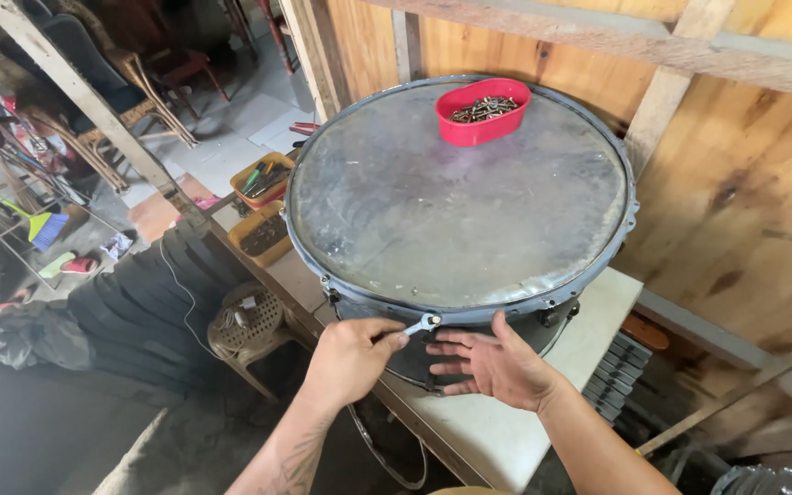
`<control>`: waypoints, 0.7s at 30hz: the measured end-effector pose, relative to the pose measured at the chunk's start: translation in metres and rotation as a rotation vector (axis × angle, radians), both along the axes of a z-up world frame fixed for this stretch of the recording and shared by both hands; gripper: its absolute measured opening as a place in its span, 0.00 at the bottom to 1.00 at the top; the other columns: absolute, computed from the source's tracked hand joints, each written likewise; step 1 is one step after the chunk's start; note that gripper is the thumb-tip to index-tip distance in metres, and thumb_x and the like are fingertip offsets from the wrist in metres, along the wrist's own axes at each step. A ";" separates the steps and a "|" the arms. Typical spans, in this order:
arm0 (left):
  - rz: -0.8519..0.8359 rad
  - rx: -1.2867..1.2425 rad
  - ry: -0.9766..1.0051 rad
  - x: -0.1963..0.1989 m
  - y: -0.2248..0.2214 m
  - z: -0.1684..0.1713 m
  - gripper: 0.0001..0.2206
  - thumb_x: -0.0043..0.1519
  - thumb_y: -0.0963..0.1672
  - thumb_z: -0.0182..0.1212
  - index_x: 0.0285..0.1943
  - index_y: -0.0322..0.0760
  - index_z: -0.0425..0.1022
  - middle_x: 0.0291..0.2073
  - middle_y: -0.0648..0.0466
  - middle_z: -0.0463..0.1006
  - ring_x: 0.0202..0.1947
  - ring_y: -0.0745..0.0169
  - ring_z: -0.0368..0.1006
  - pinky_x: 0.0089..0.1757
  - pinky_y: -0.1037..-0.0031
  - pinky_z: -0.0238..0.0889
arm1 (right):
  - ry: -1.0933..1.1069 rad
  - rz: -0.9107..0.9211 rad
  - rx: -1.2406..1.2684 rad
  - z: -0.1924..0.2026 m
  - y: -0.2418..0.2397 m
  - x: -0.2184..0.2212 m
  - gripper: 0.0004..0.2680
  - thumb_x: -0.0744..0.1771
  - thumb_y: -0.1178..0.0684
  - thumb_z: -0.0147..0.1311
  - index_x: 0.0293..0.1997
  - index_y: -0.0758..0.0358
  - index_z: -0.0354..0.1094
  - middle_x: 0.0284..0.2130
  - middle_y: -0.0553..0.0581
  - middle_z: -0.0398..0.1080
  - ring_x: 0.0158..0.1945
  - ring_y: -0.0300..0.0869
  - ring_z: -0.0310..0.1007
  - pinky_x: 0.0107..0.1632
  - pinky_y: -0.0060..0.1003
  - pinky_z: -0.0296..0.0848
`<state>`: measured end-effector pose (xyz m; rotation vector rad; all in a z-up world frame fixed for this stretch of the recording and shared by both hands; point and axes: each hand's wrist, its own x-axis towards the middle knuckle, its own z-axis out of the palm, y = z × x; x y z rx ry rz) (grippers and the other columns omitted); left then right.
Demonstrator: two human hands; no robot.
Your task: Repairing a drum by adjusting the tension rods around the rim using a wrench
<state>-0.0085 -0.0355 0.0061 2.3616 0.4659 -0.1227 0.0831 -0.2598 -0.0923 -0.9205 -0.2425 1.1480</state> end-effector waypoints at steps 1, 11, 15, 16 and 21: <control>-0.001 -0.001 0.001 0.004 0.003 0.004 0.14 0.58 0.51 0.63 0.50 0.54 0.86 0.44 0.65 0.88 0.46 0.72 0.82 0.49 0.80 0.70 | 0.001 -0.001 -0.001 0.000 0.001 0.000 0.43 0.58 0.19 0.32 0.73 0.65 0.53 0.69 0.68 0.60 0.65 0.58 0.67 0.59 0.56 0.74; -0.191 0.106 0.121 0.041 0.018 0.037 0.08 0.56 0.50 0.73 0.35 0.45 0.85 0.24 0.58 0.80 0.27 0.65 0.72 0.34 0.72 0.63 | 0.020 0.009 -0.047 0.006 0.000 0.002 0.44 0.56 0.19 0.35 0.72 0.65 0.56 0.66 0.65 0.64 0.62 0.55 0.68 0.58 0.54 0.73; -0.206 0.055 0.149 0.045 0.020 0.032 0.08 0.56 0.49 0.72 0.35 0.44 0.83 0.23 0.60 0.81 0.26 0.67 0.73 0.34 0.73 0.63 | 0.038 0.023 -0.035 0.000 -0.001 0.007 0.43 0.57 0.20 0.34 0.72 0.64 0.56 0.66 0.65 0.63 0.64 0.57 0.67 0.59 0.55 0.71; -0.201 0.055 0.151 0.037 0.017 0.028 0.08 0.56 0.49 0.72 0.35 0.44 0.83 0.23 0.60 0.81 0.26 0.67 0.73 0.34 0.73 0.63 | 0.039 0.028 -0.035 -0.001 -0.001 0.007 0.43 0.57 0.20 0.34 0.72 0.64 0.56 0.66 0.65 0.63 0.64 0.57 0.67 0.59 0.55 0.71; 0.040 -0.340 0.114 0.001 0.001 -0.014 0.08 0.67 0.45 0.61 0.40 0.37 0.80 0.27 0.56 0.80 0.20 0.72 0.68 0.26 0.80 0.66 | 0.007 0.101 0.025 -0.010 -0.005 0.015 0.42 0.58 0.19 0.36 0.72 0.63 0.55 0.69 0.64 0.61 0.64 0.55 0.67 0.59 0.52 0.72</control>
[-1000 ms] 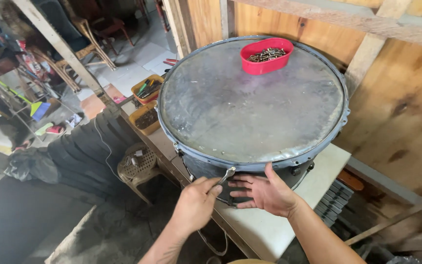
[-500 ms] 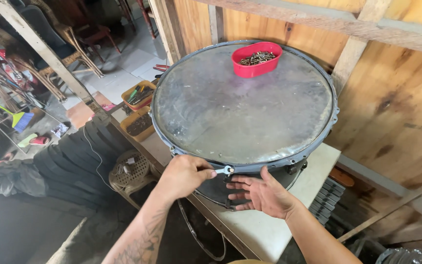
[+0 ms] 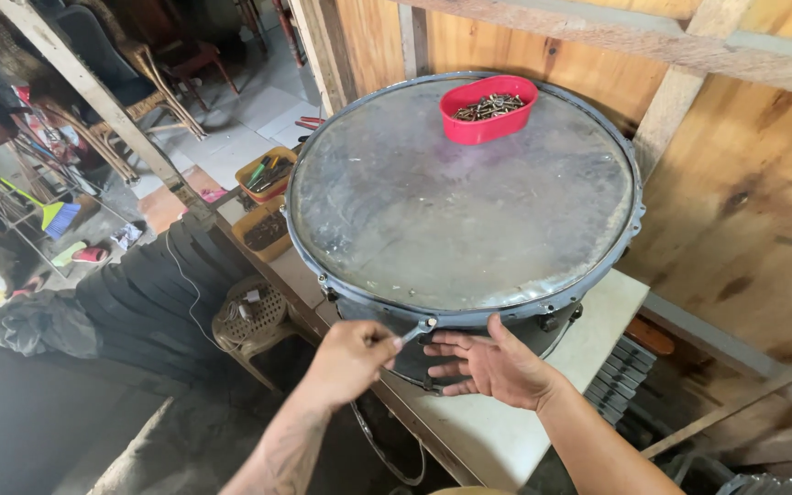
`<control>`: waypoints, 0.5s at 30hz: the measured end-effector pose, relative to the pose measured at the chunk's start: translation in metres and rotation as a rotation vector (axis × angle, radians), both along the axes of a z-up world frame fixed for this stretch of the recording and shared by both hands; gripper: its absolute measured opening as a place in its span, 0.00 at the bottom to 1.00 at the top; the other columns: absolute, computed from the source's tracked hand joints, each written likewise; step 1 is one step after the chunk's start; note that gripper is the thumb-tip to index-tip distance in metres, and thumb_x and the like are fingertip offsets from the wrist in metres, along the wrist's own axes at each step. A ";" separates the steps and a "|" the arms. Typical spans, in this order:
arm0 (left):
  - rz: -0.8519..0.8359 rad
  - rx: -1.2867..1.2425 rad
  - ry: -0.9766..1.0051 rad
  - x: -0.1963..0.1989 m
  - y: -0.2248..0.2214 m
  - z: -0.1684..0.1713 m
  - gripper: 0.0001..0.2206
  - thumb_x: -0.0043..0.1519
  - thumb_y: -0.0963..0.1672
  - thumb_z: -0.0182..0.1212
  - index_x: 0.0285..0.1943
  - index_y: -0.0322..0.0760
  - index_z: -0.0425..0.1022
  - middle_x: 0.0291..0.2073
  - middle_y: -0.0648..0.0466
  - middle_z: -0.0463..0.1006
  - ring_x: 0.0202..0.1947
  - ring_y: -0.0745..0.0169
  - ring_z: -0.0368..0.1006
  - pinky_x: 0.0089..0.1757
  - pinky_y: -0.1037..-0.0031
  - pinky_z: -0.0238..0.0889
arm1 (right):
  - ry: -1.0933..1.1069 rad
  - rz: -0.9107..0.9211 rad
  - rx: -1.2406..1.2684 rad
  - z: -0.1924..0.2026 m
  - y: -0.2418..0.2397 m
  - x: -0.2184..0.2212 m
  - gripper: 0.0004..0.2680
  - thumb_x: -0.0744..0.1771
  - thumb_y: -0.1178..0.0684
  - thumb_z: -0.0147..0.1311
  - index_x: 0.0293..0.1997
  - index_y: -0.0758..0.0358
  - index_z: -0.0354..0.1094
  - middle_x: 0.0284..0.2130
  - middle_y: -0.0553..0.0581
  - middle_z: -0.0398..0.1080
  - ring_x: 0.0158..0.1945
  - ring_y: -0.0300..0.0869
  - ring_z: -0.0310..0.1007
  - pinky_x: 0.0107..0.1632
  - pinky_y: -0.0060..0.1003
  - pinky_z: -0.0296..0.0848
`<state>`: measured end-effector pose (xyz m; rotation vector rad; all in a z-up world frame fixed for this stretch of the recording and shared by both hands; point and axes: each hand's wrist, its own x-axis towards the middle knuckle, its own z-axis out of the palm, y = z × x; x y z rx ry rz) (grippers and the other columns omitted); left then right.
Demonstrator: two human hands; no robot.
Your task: Repairing a drum by adjusting the tension rods around the rim using a wrench
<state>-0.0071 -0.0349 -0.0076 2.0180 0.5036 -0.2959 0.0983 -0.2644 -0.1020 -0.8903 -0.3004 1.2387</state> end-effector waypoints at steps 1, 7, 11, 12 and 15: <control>0.000 0.001 0.004 -0.004 -0.011 -0.002 0.08 0.67 0.45 0.61 0.40 0.37 0.80 0.27 0.56 0.80 0.20 0.72 0.68 0.26 0.80 0.66 | 0.004 0.000 0.001 -0.002 0.000 0.000 0.42 0.58 0.19 0.36 0.72 0.63 0.55 0.69 0.64 0.61 0.64 0.55 0.67 0.59 0.52 0.72; 0.322 -0.306 -0.065 -0.009 -0.061 -0.027 0.05 0.66 0.39 0.63 0.37 0.29 0.80 0.21 0.47 0.82 0.15 0.64 0.73 0.22 0.79 0.68 | 0.007 0.006 0.016 -0.005 0.001 0.002 0.44 0.56 0.17 0.33 0.72 0.64 0.54 0.68 0.62 0.61 0.60 0.52 0.69 0.55 0.49 0.75; 0.416 -0.757 -0.210 0.014 -0.103 -0.061 0.07 0.66 0.39 0.62 0.38 0.25 0.75 0.30 0.38 0.84 0.23 0.53 0.80 0.28 0.68 0.78 | 0.148 -0.069 -0.010 -0.046 -0.005 0.013 0.42 0.58 0.15 0.32 0.66 0.64 0.63 0.47 0.60 0.67 0.50 0.49 0.67 0.58 0.49 0.67; 0.456 -0.919 -0.234 0.022 -0.115 -0.062 0.07 0.68 0.40 0.60 0.39 0.27 0.72 0.35 0.39 0.86 0.25 0.54 0.80 0.28 0.70 0.76 | 0.228 -0.151 -0.117 -0.065 -0.009 0.020 0.40 0.58 0.13 0.36 0.60 0.61 0.70 0.27 0.57 0.71 0.31 0.45 0.71 0.47 0.44 0.71; 0.571 -0.893 -0.202 0.029 -0.129 -0.049 0.08 0.69 0.41 0.57 0.41 0.28 0.66 0.35 0.34 0.84 0.26 0.51 0.81 0.33 0.66 0.79 | 0.308 -0.093 0.083 -0.091 -0.018 0.032 0.35 0.61 0.12 0.34 0.44 0.56 0.75 0.12 0.43 0.60 0.24 0.35 0.67 0.52 0.43 0.71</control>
